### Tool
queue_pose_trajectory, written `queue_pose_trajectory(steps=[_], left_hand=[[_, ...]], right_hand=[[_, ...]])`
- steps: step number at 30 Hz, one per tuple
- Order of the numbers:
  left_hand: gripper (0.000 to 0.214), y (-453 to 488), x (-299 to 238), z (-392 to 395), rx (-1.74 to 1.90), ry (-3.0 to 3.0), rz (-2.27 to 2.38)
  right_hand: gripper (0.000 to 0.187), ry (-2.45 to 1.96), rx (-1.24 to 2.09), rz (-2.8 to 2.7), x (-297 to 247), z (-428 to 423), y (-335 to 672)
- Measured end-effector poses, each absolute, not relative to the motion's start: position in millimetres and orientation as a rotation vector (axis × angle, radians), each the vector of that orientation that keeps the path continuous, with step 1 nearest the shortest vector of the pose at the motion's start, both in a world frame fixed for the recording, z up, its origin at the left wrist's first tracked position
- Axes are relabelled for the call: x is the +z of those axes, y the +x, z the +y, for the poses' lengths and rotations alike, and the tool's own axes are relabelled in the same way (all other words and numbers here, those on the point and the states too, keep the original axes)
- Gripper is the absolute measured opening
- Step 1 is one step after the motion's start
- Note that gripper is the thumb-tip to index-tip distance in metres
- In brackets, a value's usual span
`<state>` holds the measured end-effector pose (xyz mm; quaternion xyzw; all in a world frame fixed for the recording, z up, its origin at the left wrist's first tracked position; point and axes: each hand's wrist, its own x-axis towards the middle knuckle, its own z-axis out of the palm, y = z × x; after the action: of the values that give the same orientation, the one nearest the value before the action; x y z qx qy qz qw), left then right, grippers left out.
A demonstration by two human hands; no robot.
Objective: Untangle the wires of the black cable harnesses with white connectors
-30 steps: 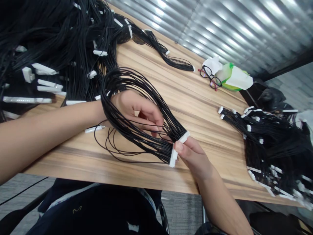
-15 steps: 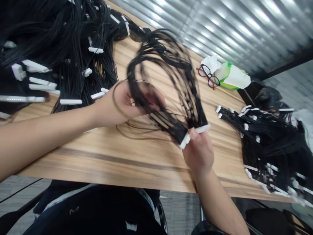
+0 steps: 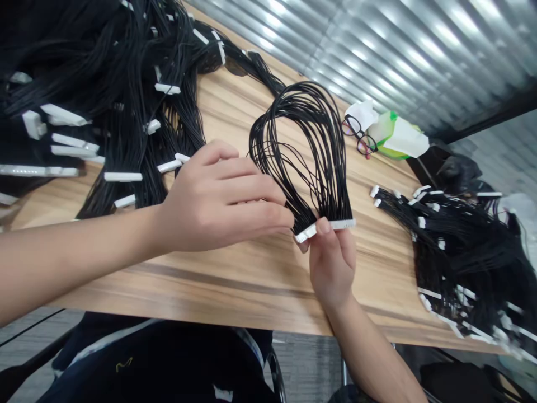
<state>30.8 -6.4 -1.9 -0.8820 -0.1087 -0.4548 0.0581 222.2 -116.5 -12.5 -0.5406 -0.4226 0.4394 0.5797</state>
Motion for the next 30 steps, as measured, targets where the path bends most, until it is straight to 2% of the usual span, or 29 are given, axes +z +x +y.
queue_pose_trajectory(steps=[7,16,26,30], left_hand=[[0.023,30,-2,-3,-1.333,-2.664,-0.197],[0.018,22,5,1,-1.271,-2.656,-0.084],[0.018,24,6,3,-1.204,-2.712,-0.077],[0.012,29,4,1,-1.23,-2.829,-0.109]], right_hand=[[0.032,-1.23,1.067,-0.97,-13,-115,221],[0.038,-1.251,1.076,-1.012,-11,-119,221],[0.031,-1.217,1.099,-1.015,-11,-120,220],[0.036,-1.237,1.081,-1.072,-14,-122,222]])
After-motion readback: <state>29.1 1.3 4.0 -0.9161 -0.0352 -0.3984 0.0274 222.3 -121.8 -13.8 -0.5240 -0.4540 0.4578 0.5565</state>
